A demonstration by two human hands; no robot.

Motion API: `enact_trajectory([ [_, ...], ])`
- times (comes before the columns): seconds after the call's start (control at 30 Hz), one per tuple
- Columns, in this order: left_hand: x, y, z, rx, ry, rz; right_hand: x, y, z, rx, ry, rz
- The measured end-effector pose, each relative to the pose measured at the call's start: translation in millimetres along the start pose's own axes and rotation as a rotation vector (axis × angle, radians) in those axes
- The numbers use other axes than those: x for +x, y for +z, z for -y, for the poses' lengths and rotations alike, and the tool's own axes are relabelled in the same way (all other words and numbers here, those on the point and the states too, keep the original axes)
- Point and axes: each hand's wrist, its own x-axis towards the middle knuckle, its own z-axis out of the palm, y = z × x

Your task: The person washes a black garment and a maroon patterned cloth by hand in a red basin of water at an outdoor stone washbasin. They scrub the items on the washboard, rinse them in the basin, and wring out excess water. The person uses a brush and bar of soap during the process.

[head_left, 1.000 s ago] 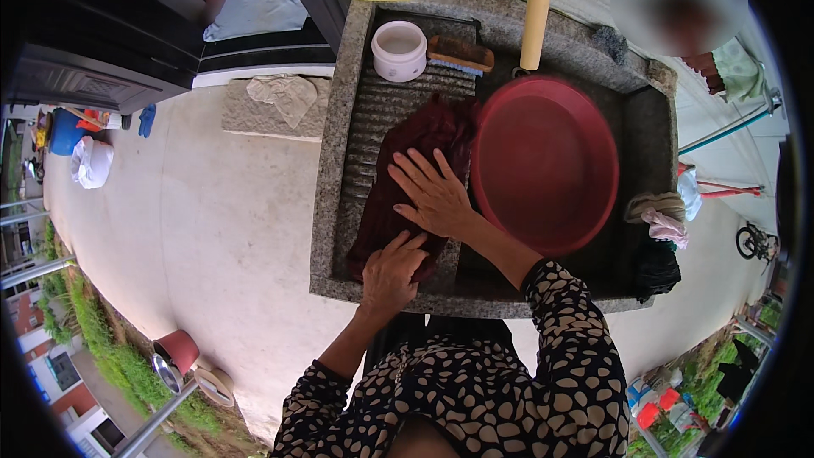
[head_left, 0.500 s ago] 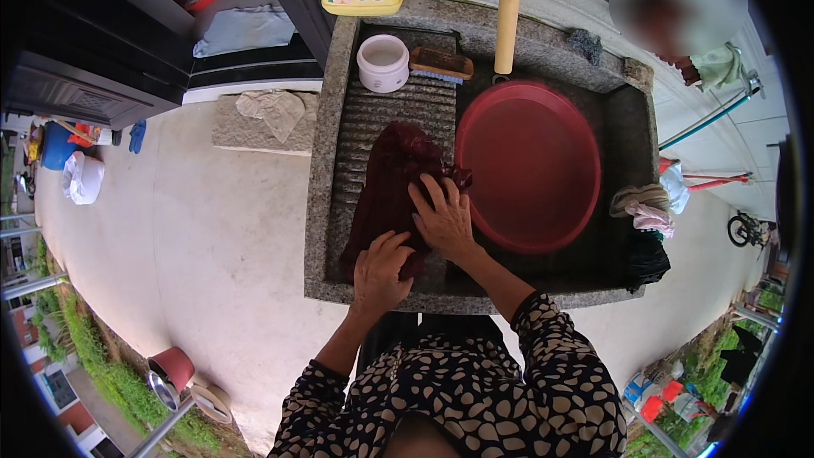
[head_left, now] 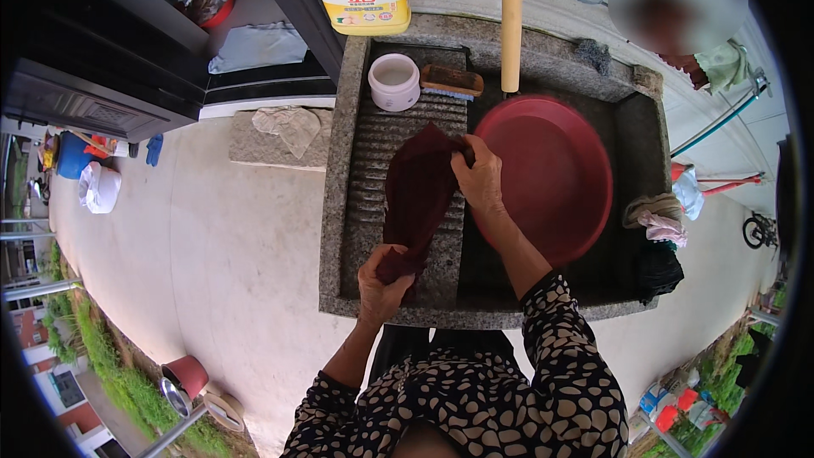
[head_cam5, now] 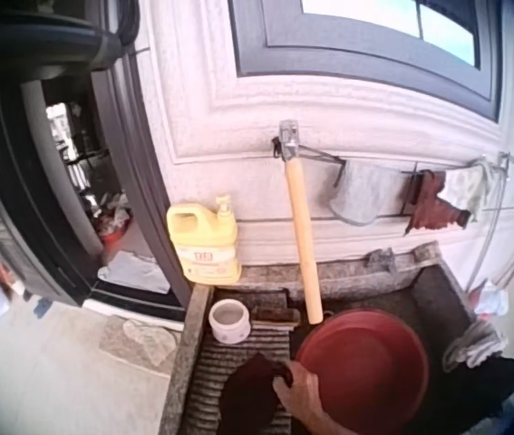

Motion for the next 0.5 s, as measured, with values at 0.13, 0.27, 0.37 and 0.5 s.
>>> enact_trajectory([
  [0.13, 9.8, 0.1, -5.1, 0.056, -0.409, -0.076, 23.8, 19.4, 24.0, -0.316, -0.057, 0.459],
  [0.27, -3.0, -6.3, -4.0, 0.771, -0.029, -0.260, 59.1, 48.2, 24.1, -0.248, -0.217, 0.320],
  [0.37, 5.2, -4.8, -14.2, 1.054, 0.225, -0.249, 109.8, 72.0, -6.2, -0.214, -0.311, 0.115],
  [0.5, 26.1, 6.2, -19.1, 1.077, 0.221, -0.090, 134.3, 94.2, -17.4, -0.059, -0.335, 0.098],
])
